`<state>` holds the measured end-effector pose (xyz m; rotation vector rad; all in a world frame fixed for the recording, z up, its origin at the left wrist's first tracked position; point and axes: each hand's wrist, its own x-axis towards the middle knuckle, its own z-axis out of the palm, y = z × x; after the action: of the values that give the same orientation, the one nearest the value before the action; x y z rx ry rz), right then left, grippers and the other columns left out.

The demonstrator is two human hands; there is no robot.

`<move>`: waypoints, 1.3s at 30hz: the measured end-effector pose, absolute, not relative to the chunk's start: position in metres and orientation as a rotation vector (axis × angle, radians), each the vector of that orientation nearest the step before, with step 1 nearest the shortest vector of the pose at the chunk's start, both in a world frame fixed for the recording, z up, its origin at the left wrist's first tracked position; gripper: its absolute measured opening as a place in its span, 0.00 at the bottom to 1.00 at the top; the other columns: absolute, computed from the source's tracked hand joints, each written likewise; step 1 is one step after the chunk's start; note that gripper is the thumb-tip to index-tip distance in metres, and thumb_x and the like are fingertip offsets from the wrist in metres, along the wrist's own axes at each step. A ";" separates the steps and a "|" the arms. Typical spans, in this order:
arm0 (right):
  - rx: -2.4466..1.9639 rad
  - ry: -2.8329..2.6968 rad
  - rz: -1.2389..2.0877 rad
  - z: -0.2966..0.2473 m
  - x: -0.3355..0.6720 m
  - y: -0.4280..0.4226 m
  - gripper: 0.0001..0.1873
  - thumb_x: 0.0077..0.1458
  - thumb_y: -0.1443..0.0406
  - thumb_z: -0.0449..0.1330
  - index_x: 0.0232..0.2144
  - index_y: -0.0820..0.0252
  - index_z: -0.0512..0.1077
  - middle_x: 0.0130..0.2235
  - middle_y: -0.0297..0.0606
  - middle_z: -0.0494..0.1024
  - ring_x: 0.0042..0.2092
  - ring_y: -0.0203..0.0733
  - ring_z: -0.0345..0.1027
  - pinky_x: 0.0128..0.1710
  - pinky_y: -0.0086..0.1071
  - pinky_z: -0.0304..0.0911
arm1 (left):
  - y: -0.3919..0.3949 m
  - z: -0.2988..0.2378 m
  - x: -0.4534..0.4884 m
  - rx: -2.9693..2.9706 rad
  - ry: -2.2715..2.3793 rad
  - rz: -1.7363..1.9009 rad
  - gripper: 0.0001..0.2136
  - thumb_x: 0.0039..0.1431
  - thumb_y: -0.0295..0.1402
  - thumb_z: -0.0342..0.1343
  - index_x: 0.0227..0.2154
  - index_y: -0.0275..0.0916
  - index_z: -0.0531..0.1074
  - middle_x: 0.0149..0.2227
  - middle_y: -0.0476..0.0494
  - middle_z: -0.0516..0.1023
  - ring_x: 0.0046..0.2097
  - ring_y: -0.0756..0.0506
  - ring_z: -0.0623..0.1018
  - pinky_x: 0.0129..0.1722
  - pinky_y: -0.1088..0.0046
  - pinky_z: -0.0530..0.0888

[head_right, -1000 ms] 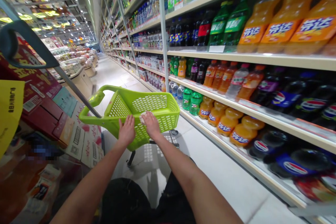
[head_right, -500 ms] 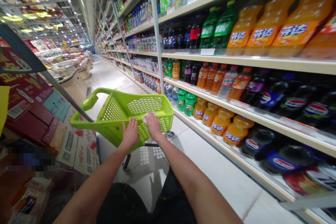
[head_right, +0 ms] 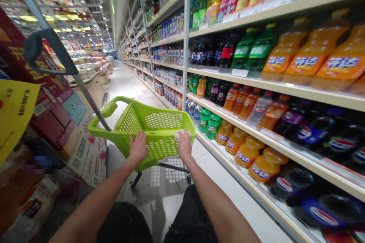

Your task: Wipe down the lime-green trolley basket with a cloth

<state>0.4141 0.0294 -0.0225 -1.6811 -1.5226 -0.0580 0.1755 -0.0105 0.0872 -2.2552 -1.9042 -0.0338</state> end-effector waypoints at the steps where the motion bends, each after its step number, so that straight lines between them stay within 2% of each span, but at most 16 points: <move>1: -1.588 -1.590 -0.053 -0.019 0.395 0.029 0.31 0.42 0.79 0.45 0.50 0.66 0.67 0.58 0.48 0.61 0.60 0.46 0.52 0.58 0.42 0.53 | -0.012 0.088 0.177 -2.267 -1.907 -0.049 0.32 0.49 0.28 0.46 0.59 0.27 0.51 0.64 0.35 0.49 0.65 0.39 0.47 0.60 0.46 0.41; 5: -1.106 -1.863 -0.071 0.008 0.309 0.031 0.29 0.45 0.79 0.45 0.48 0.62 0.68 0.55 0.47 0.65 0.58 0.44 0.57 0.55 0.44 0.59 | -0.022 0.090 0.168 -2.354 -1.853 -0.199 0.30 0.49 0.30 0.46 0.58 0.30 0.54 0.62 0.36 0.54 0.64 0.40 0.50 0.61 0.47 0.43; 8: -0.899 -1.866 -0.106 0.053 0.260 0.035 0.26 0.49 0.77 0.45 0.50 0.62 0.67 0.56 0.49 0.64 0.59 0.47 0.55 0.55 0.46 0.59 | -0.025 0.100 0.140 -2.226 -1.819 -0.482 0.29 0.51 0.30 0.46 0.59 0.34 0.53 0.62 0.40 0.54 0.64 0.41 0.51 0.62 0.49 0.43; 14: -0.538 -1.769 -0.347 0.219 0.195 0.043 0.27 0.56 0.74 0.46 0.57 0.57 0.58 0.61 0.43 0.56 0.63 0.45 0.44 0.58 0.45 0.55 | -0.021 0.157 0.056 -1.624 -1.932 -0.936 0.29 0.53 0.29 0.45 0.60 0.31 0.49 0.62 0.36 0.55 0.64 0.43 0.51 0.63 0.56 0.44; 17: -0.392 -1.748 -0.515 0.304 0.165 0.048 0.25 0.58 0.71 0.48 0.58 0.56 0.57 0.61 0.40 0.55 0.64 0.43 0.40 0.61 0.45 0.51 | -0.019 0.173 0.031 -1.552 -2.022 -0.912 0.31 0.52 0.30 0.46 0.61 0.31 0.47 0.63 0.35 0.52 0.64 0.42 0.50 0.62 0.53 0.45; 20: -0.324 -1.847 -0.600 0.350 0.144 0.057 0.22 0.59 0.72 0.46 0.55 0.57 0.61 0.61 0.38 0.56 0.65 0.41 0.37 0.63 0.44 0.44 | -0.020 0.163 0.018 -1.607 -2.111 -0.810 0.32 0.51 0.31 0.48 0.60 0.32 0.47 0.63 0.34 0.51 0.64 0.41 0.49 0.61 0.49 0.44; 23: -0.267 -2.013 -0.654 0.339 0.138 0.063 0.20 0.59 0.72 0.45 0.53 0.60 0.64 0.60 0.41 0.58 0.65 0.43 0.38 0.62 0.47 0.44 | -0.026 0.142 0.008 -1.670 -2.180 -0.719 0.31 0.52 0.32 0.48 0.60 0.32 0.49 0.63 0.33 0.51 0.64 0.40 0.49 0.60 0.47 0.44; 27: -0.187 -2.228 -0.727 0.260 0.144 0.060 0.20 0.58 0.73 0.47 0.51 0.63 0.65 0.58 0.47 0.62 0.63 0.45 0.45 0.59 0.49 0.51 | -0.037 0.129 0.002 -1.751 -2.178 -0.581 0.31 0.51 0.32 0.50 0.59 0.33 0.51 0.63 0.34 0.50 0.64 0.40 0.49 0.60 0.48 0.42; 31: -0.118 -2.396 -0.781 0.201 0.149 0.053 0.18 0.56 0.73 0.49 0.49 0.63 0.67 0.56 0.45 0.66 0.61 0.47 0.49 0.57 0.46 0.55 | -0.042 0.133 0.000 -1.786 -2.171 -0.554 0.32 0.50 0.32 0.49 0.59 0.33 0.51 0.64 0.35 0.48 0.64 0.40 0.50 0.60 0.47 0.40; 33: -0.139 -2.397 -0.778 0.206 0.147 0.052 0.19 0.57 0.73 0.49 0.49 0.63 0.67 0.56 0.45 0.65 0.62 0.47 0.49 0.58 0.45 0.54 | -0.042 0.133 0.000 -1.795 -2.167 -0.547 0.32 0.50 0.31 0.49 0.60 0.33 0.50 0.64 0.36 0.48 0.64 0.40 0.49 0.60 0.47 0.40; 39: -0.310 -2.173 -0.672 0.277 0.141 0.056 0.20 0.59 0.74 0.45 0.52 0.64 0.64 0.60 0.45 0.59 0.64 0.46 0.40 0.60 0.48 0.47 | -0.041 0.128 0.002 -1.775 -2.181 -0.540 0.33 0.50 0.31 0.50 0.60 0.34 0.48 0.64 0.37 0.47 0.65 0.40 0.47 0.60 0.48 0.41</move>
<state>0.1407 0.0562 0.2768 -0.3095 -2.1731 -0.6724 0.0019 -0.0412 0.1276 -1.7754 -2.1814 -0.5396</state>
